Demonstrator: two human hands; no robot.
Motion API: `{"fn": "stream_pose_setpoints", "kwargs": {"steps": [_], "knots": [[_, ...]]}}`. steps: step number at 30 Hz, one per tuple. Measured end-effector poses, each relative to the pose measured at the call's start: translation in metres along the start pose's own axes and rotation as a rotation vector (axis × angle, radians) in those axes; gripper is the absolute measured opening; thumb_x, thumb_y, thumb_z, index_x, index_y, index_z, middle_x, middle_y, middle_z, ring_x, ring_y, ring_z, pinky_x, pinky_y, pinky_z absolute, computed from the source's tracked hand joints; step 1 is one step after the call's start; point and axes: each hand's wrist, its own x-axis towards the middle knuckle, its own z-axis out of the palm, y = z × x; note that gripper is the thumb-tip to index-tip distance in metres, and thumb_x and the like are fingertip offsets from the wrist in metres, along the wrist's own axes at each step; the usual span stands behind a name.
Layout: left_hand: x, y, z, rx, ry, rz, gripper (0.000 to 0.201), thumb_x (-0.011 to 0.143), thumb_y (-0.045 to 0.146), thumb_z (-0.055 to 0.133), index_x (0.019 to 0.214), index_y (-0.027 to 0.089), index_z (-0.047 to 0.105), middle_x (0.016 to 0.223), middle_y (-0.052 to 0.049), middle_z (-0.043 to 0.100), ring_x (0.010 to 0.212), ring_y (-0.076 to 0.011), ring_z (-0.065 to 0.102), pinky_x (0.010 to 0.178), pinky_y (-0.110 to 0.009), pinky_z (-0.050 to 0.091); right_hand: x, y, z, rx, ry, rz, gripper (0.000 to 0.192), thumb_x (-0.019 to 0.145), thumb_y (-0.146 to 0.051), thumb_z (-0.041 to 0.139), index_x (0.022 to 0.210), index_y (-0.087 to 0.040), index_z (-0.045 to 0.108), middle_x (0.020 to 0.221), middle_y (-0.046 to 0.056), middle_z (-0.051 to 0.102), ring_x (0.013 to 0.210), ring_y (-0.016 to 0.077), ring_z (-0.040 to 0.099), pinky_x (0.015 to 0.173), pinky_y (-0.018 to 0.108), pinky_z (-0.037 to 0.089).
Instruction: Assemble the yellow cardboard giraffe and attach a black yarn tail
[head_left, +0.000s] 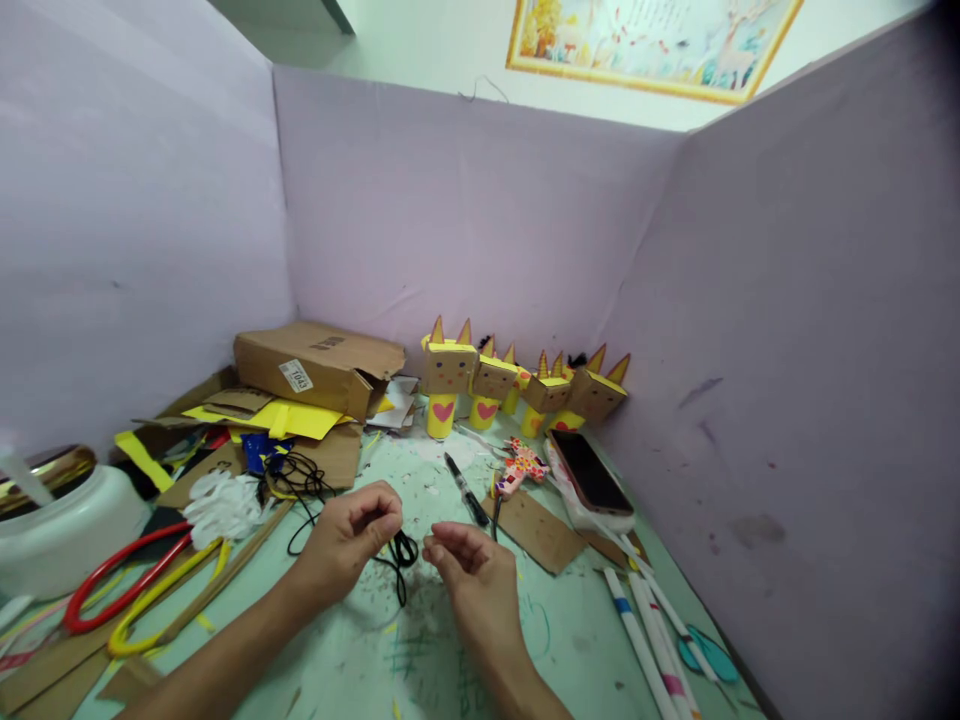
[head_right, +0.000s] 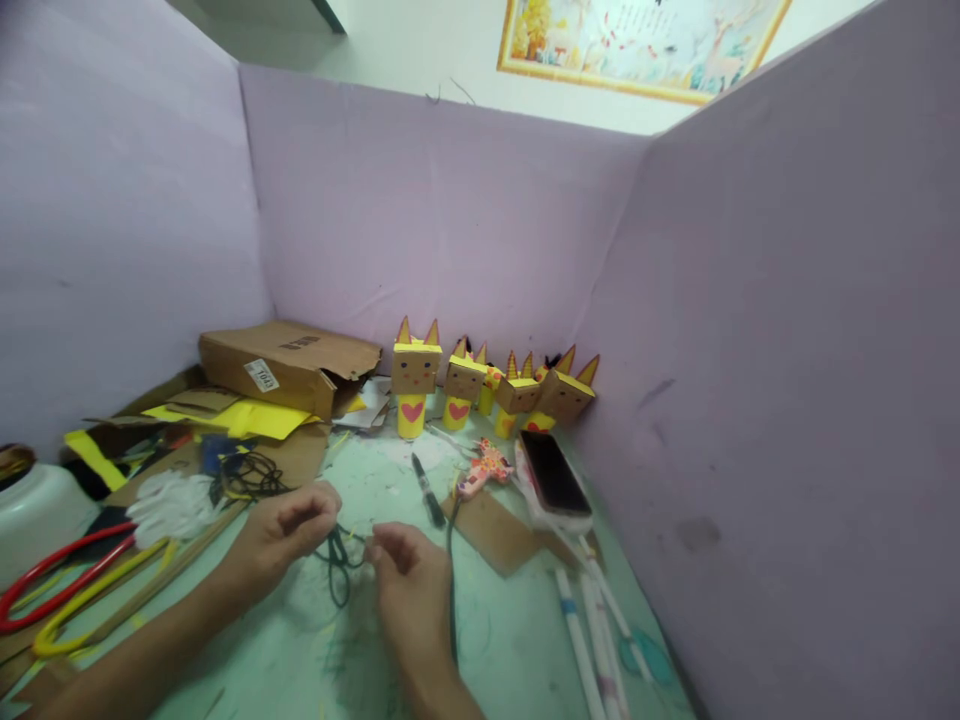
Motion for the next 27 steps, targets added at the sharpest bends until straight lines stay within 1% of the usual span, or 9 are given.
{"fn": "stream_pose_setpoints", "kwargs": {"steps": [5, 8, 12, 15, 17, 19, 21, 24, 27], "knots": [[-0.001, -0.003, 0.0, -0.004, -0.007, -0.019, 0.026, 0.079, 0.035, 0.048, 0.061, 0.016, 0.047, 0.062, 0.0, 0.044, 0.056, -0.0119, 0.041, 0.053, -0.023, 0.033, -0.002, -0.006, 0.003, 0.073, 0.043, 0.035, 0.015, 0.051, -0.011, 0.069, 0.066, -0.015, 0.067, 0.062, 0.004, 0.07, 0.06, 0.0173, 0.064, 0.062, 0.028, 0.049], [-0.002, -0.004, 0.001, -0.021, -0.002, -0.033, 0.026, 0.079, 0.036, 0.048, 0.061, 0.016, 0.047, 0.063, 0.0, 0.045, 0.056, -0.0119, 0.041, 0.053, -0.023, 0.033, -0.004, -0.01, 0.005, 0.077, 0.056, 0.066, 0.017, 0.049, -0.01, 0.07, 0.065, -0.015, 0.067, 0.06, 0.004, 0.07, 0.06, 0.0168, 0.064, 0.061, 0.027, 0.049], [-0.003, -0.008, 0.003, -0.057, -0.019, -0.05, 0.027, 0.079, 0.036, 0.049, 0.062, 0.016, 0.048, 0.062, 0.001, 0.044, 0.056, -0.0117, 0.04, 0.053, -0.023, 0.032, -0.008, -0.017, 0.006, 0.05, 0.082, 0.052, 0.014, 0.048, -0.012, 0.07, 0.061, -0.015, 0.066, 0.057, 0.003, 0.067, 0.056, 0.0154, 0.061, 0.057, 0.026, 0.047], [-0.004, -0.013, 0.003, -0.094, -0.05, -0.104, 0.03, 0.079, 0.04, 0.05, 0.061, 0.016, 0.046, 0.061, 0.002, 0.042, 0.055, -0.0109, 0.038, 0.051, -0.023, 0.03, -0.009, -0.019, 0.004, 0.023, 0.098, 0.037, 0.012, 0.049, -0.016, 0.071, 0.059, -0.015, 0.065, 0.053, 0.001, 0.064, 0.051, 0.0138, 0.057, 0.052, 0.024, 0.045], [-0.003, -0.016, 0.002, -0.11, -0.066, -0.143, 0.033, 0.079, 0.043, 0.05, 0.06, 0.017, 0.046, 0.061, 0.002, 0.041, 0.054, -0.0108, 0.037, 0.05, -0.022, 0.029, -0.007, -0.017, 0.001, 0.003, 0.086, 0.01, 0.012, 0.051, -0.02, 0.071, 0.06, -0.015, 0.065, 0.052, 0.0, 0.062, 0.05, 0.0131, 0.054, 0.049, 0.023, 0.044], [-0.003, -0.019, 0.001, -0.11, -0.085, -0.173, 0.035, 0.079, 0.045, 0.05, 0.06, 0.017, 0.046, 0.061, 0.002, 0.041, 0.055, -0.0112, 0.037, 0.05, -0.023, 0.03, -0.005, -0.014, -0.003, -0.014, 0.087, -0.038, 0.013, 0.055, -0.025, 0.072, 0.063, -0.016, 0.066, 0.053, 0.001, 0.061, 0.05, 0.013, 0.054, 0.048, 0.023, 0.043], [-0.004, -0.023, 0.001, -0.111, -0.087, -0.181, 0.035, 0.079, 0.046, 0.05, 0.06, 0.017, 0.046, 0.06, 0.001, 0.042, 0.056, -0.0118, 0.039, 0.051, -0.023, 0.031, -0.003, -0.01, -0.005, -0.016, 0.119, -0.071, 0.016, 0.059, -0.03, 0.071, 0.068, -0.017, 0.067, 0.053, 0.001, 0.06, 0.048, 0.0128, 0.053, 0.048, 0.023, 0.043], [-0.006, -0.028, 0.001, -0.135, -0.082, -0.166, 0.035, 0.081, 0.045, 0.049, 0.06, 0.017, 0.047, 0.061, 0.001, 0.044, 0.057, -0.0126, 0.041, 0.052, -0.023, 0.032, -0.001, -0.006, -0.006, -0.004, 0.169, -0.041, 0.02, 0.064, -0.038, 0.068, 0.07, -0.019, 0.067, 0.046, -0.001, 0.055, 0.042, 0.0134, 0.051, 0.044, 0.025, 0.042], [-0.007, -0.026, 0.001, -0.18, -0.091, -0.21, 0.035, 0.081, 0.046, 0.049, 0.06, 0.018, 0.047, 0.062, 0.0, 0.044, 0.058, -0.0131, 0.041, 0.053, -0.024, 0.032, 0.0, -0.002, -0.007, 0.012, 0.184, 0.021, 0.022, 0.064, -0.041, 0.068, 0.069, -0.019, 0.068, 0.041, -0.002, 0.051, 0.041, 0.0161, 0.054, 0.044, 0.027, 0.043]]}}
